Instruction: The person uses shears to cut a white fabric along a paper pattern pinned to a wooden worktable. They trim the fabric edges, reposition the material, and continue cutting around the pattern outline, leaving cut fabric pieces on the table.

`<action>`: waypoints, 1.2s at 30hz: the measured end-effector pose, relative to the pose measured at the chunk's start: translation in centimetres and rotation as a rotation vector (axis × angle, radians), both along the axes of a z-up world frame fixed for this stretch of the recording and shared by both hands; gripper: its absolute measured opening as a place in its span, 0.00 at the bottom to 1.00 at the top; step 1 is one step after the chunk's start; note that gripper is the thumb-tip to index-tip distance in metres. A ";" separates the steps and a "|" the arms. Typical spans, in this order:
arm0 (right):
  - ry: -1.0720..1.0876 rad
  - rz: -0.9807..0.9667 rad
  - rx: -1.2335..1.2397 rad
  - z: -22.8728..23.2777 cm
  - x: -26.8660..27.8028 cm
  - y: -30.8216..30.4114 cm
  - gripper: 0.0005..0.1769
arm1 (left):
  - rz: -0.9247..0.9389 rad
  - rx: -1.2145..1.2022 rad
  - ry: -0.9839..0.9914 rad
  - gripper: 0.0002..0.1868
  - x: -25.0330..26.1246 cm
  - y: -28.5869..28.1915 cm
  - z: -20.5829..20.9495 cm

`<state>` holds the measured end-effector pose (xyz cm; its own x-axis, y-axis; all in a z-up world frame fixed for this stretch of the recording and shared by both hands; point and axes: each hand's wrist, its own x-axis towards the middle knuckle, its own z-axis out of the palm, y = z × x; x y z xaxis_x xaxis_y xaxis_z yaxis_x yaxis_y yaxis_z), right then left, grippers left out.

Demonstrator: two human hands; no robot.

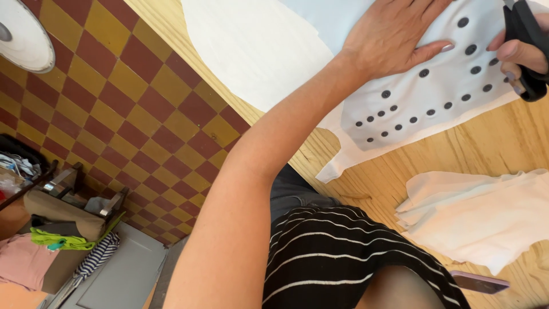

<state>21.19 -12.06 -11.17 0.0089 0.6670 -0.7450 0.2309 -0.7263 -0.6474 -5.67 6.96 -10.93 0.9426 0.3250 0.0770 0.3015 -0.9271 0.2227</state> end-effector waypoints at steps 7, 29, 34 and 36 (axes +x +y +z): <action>-0.047 -0.179 -0.065 5.1 -4.8 3.0 0.17 | 0.019 0.009 0.048 0.39 0.0 -0.2 0.2; 0.006 -0.417 -0.082 6.1 -9.1 6.2 0.21 | -0.104 0.053 0.357 0.33 -0.2 1.9 5.8; -0.001 -0.433 -0.058 5.9 -9.8 6.4 0.22 | -0.109 0.064 0.433 0.35 0.1 2.0 6.5; 0.008 -0.442 -0.062 6.1 -10.0 6.6 0.23 | -0.103 0.073 0.439 0.36 0.1 1.9 6.4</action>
<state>11.16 -5.45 -5.04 0.2774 0.5544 -0.7847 -0.1156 -0.7915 -0.6001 -5.59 8.86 -4.53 0.9181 0.2364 -0.3181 0.2580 -0.9658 0.0269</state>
